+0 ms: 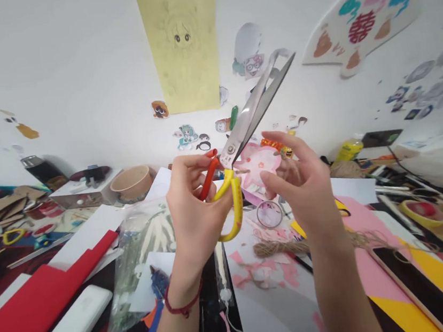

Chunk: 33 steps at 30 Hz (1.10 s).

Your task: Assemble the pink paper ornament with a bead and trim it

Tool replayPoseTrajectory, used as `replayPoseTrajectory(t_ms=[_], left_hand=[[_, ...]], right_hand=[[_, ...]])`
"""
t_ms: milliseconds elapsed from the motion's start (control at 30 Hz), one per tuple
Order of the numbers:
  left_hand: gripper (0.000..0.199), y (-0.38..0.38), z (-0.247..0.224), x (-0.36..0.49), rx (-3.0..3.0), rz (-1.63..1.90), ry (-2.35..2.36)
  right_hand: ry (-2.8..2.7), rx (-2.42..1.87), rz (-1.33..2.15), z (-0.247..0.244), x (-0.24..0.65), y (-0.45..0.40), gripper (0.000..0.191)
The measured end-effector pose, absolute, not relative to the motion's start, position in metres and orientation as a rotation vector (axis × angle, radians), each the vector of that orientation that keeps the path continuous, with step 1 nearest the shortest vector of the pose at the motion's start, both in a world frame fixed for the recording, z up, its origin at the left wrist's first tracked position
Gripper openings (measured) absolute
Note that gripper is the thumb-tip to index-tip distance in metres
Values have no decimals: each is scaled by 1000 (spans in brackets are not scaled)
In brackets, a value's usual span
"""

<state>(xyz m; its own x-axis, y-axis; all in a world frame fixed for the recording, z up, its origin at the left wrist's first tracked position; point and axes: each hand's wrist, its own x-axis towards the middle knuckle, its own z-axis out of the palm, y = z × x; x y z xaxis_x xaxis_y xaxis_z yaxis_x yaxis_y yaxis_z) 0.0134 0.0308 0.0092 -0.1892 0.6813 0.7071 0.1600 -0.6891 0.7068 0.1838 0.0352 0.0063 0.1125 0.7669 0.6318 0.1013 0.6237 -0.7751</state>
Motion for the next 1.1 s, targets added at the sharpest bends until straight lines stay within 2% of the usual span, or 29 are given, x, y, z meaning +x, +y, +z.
replayPoseTrajectory(t_ms=[100,300,700,900,1100], left_hand=[[40,28,9,16,1803,2037,1017],[41,21,10,18,1947,2043,896],[49,14,12,22,1841,1927,801],[53,7,14,25,1803,1938,806],[48,7,14,27,1756,1933,575]], right_hand=[[-1426,-839,269,7,176,28,35],[-1492,-892,-120,7,170,16,26],[-1519,-958,-350,14,176,-8,7],[-1543,-993,-475,18,175,-21,7],[-1531,-965,-500,17,174,-22,7]])
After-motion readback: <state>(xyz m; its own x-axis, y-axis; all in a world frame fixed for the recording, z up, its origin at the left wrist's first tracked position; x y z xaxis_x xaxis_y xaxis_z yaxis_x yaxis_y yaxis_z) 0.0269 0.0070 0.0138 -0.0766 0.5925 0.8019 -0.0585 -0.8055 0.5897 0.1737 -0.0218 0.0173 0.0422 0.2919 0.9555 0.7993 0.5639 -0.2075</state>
